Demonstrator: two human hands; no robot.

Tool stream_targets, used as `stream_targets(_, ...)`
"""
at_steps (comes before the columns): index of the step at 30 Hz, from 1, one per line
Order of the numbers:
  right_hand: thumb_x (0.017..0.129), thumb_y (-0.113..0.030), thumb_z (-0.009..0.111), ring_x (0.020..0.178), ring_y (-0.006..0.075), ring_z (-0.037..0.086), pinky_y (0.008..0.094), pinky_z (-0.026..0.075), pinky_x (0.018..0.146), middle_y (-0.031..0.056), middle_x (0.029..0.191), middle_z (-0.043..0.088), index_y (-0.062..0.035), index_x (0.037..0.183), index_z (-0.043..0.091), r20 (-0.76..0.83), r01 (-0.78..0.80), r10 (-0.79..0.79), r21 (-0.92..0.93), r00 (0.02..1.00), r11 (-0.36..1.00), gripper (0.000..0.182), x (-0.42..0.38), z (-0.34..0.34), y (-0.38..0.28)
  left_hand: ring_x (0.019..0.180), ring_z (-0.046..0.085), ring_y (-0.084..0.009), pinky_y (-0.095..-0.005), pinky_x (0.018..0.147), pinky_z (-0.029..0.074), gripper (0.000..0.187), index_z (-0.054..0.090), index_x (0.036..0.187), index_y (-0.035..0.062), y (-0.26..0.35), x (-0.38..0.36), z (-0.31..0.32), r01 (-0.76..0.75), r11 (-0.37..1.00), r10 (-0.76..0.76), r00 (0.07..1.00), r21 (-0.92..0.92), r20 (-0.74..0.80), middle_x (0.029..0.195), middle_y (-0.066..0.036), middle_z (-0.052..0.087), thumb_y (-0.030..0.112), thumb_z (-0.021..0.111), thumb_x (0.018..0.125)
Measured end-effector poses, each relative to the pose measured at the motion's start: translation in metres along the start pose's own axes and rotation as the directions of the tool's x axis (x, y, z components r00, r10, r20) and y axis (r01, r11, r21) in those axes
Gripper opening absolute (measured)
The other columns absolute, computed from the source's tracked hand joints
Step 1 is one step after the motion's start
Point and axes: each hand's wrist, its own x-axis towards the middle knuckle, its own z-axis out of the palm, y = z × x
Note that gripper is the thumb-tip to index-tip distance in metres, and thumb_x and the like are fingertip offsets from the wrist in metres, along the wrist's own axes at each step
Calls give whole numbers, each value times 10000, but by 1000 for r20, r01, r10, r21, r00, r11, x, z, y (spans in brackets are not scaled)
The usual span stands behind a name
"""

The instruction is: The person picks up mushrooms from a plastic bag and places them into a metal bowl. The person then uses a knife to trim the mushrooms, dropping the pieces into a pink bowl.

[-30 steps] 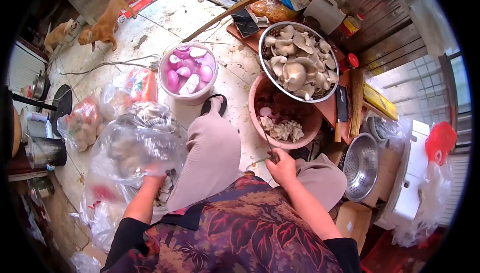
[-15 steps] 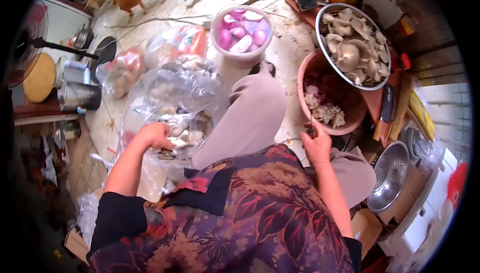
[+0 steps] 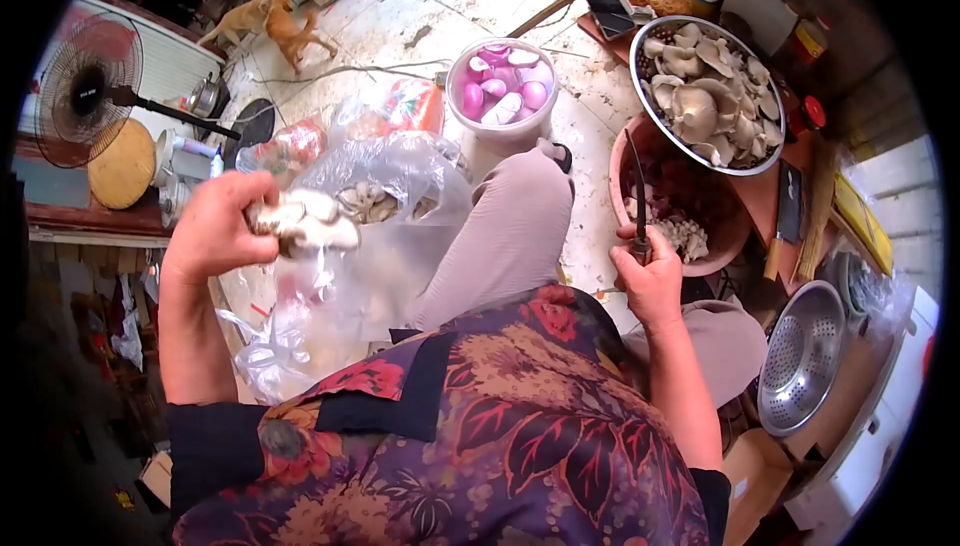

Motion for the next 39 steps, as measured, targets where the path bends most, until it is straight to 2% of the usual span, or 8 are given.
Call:
stream_targets(7, 840, -31, 657, 533, 31, 471, 196, 373, 474, -35, 715, 560, -22, 1038, 574, 5, 60, -61, 49, 998, 997, 214, -15, -10, -1, 824, 556, -302, -388, 723, 483, 313, 561, 884, 80, 26, 43, -34, -98, 876, 320, 850, 473, -417, 819, -83, 586, 99, 660, 588)
stream_targets(15, 838, -85, 676, 506, 57, 489, 215, 403, 462, 12, 753, 604, -9, 1104, 582, 76, 22, -37, 199, 996, 980, 292, -22, -2, -25, 769, 558, -289, -389, 690, 476, 390, 581, 923, 102, 89, 84, -42, -466, 777, 619, 447, 422, -646, 814, -67, 578, 66, 735, 567)
stream_targets(21, 885, -287, 675, 512, 80, 549, 199, 415, 426, 83, 920, 661, -16, 1315, 464, 94, 114, -210, 594, 973, 796, 551, -25, -14, -66, 714, 599, -258, -368, 629, 509, 446, 621, 977, 110, 191, 119, 22, -802, 546, 653, 228, 241, -722, 857, -69, 602, 63, 752, 553)
stream_targets(31, 815, -262, 710, 572, 87, 593, 189, 469, 447, 72, 969, 667, -1, 1230, 528, -51, 222, -247, 643, 968, 733, 523, -29, -68, -58, 844, 593, -176, -281, 739, 517, 501, 596, 1098, 60, 282, 144, 74, -903, 380, 590, 404, -201, -699, 1042, -92, 549, -73, 671, 620)
stream_targets(33, 815, -251, 708, 570, 88, 592, 188, 472, 449, 72, 975, 669, -2, 1232, 529, -94, 261, -266, 652, 959, 712, 517, -24, -72, -58, 921, 581, -156, -272, 817, 497, 510, 577, 1139, 61, 290, 148, 77, -823, 291, 527, 563, -487, -637, 1073, -78, 539, -64, 656, 650)
stream_targets(35, 816, -240, 706, 568, 89, 592, 186, 475, 451, 72, 981, 670, -3, 1234, 530, -130, 297, -285, 656, 950, 694, 512, -19, -78, -62, 971, 559, -132, -261, 868, 473, 521, 514, 1203, 56, 294, 154, 80, -782, 227, 547, 596, -581, -588, 1151, -68, 506, -38, 667, 714)
stream_targets(37, 805, -192, 700, 530, 81, 557, 197, 473, 453, 63, 911, 656, -16, 1234, 501, -97, 277, -284, 647, 954, 710, 505, -12, -86, -66, 928, 568, -131, -260, 784, 509, 476, 455, 1197, 41, 306, 159, 82, -264, -141, 403, 865, -954, -299, 1130, -88, 511, 7, 690, 784)
stream_targets(39, 804, -196, 697, 539, 80, 558, 196, 471, 459, 64, 919, 659, -13, 1231, 506, -111, 295, -297, 652, 948, 698, 503, -5, -90, -76, 920, 555, -108, -243, 770, 500, 494, 399, 1215, 42, 317, 171, 79, -329, -138, 354, 864, -934, -357, 1138, -74, 474, 43, 700, 823)
